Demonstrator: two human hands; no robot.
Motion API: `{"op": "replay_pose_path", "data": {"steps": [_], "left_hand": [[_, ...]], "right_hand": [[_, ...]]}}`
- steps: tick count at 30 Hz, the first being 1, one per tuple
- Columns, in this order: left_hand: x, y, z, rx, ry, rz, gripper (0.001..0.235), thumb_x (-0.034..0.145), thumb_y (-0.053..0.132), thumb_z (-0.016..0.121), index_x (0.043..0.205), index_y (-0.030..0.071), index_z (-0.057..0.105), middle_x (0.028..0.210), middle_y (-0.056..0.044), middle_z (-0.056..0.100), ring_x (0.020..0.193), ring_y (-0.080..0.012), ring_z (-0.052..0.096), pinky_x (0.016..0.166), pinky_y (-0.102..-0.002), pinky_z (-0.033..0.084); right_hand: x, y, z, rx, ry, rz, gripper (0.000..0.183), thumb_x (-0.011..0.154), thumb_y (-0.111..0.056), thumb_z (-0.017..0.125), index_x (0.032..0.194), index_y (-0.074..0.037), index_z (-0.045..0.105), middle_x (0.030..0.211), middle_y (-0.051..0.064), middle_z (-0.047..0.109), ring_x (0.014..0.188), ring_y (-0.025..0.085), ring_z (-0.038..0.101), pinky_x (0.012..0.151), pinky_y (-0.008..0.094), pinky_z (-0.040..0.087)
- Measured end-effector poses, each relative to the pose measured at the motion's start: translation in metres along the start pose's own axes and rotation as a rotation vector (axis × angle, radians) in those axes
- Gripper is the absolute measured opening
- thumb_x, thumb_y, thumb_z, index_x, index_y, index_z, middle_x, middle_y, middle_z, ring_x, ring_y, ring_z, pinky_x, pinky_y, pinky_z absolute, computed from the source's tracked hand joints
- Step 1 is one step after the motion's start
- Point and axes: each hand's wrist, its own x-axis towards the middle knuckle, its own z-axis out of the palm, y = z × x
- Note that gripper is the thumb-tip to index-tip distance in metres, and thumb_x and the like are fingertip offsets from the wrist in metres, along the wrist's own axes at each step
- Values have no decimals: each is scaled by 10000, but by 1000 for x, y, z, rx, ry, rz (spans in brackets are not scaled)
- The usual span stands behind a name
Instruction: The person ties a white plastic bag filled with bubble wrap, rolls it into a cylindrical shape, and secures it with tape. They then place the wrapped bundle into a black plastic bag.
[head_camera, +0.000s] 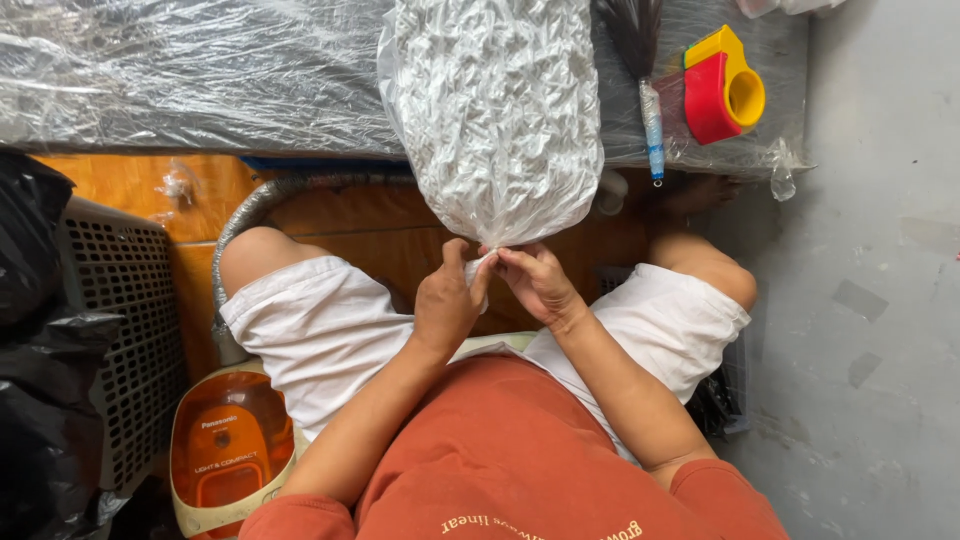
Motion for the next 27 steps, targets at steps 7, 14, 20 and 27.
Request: {"op": "replay_pose_path", "data": {"steps": [7, 14, 20, 27], "left_hand": [[4, -14, 1, 179, 124, 365, 402, 965, 410, 680, 1301, 202, 607, 742, -7, 607, 624, -204, 671, 549, -325, 559], [31, 0, -29, 250, 73, 564, 211, 975, 266, 666, 1179, 214, 661, 952, -3, 597, 736, -199, 661, 547, -294, 547], [64, 6, -53, 348, -68, 843, 106, 948, 195, 618, 1046, 177, 655, 919, -17, 550, 848, -237, 574, 688, -325, 463], [83, 29, -75, 517, -133, 927, 198, 860, 130, 685, 1046, 193, 662, 1194, -69, 547, 1248, -280, 494, 1216, -580, 207]], "right_hand": [[-8, -14, 15, -27, -12, 39, 241, 930, 28, 676, 1162, -29, 646, 974, 80, 748, 846, 190, 724, 817, 340, 575], [-21, -32, 31, -184, -9, -22, 201, 937, -38, 718, 1125, -3, 653, 978, 119, 763, 904, 241, 752, 941, 438, 571], [-24, -53, 38, -116, -57, 40, 388, 1066, -371, 533, 1001, -47, 736, 927, 145, 790, 942, 282, 777, 983, 477, 554], [-16, -48, 24, 12, -41, 50, 392, 1038, -387, 600, 978, -22, 730, 928, 193, 776, 956, 314, 767, 983, 492, 570]]}}
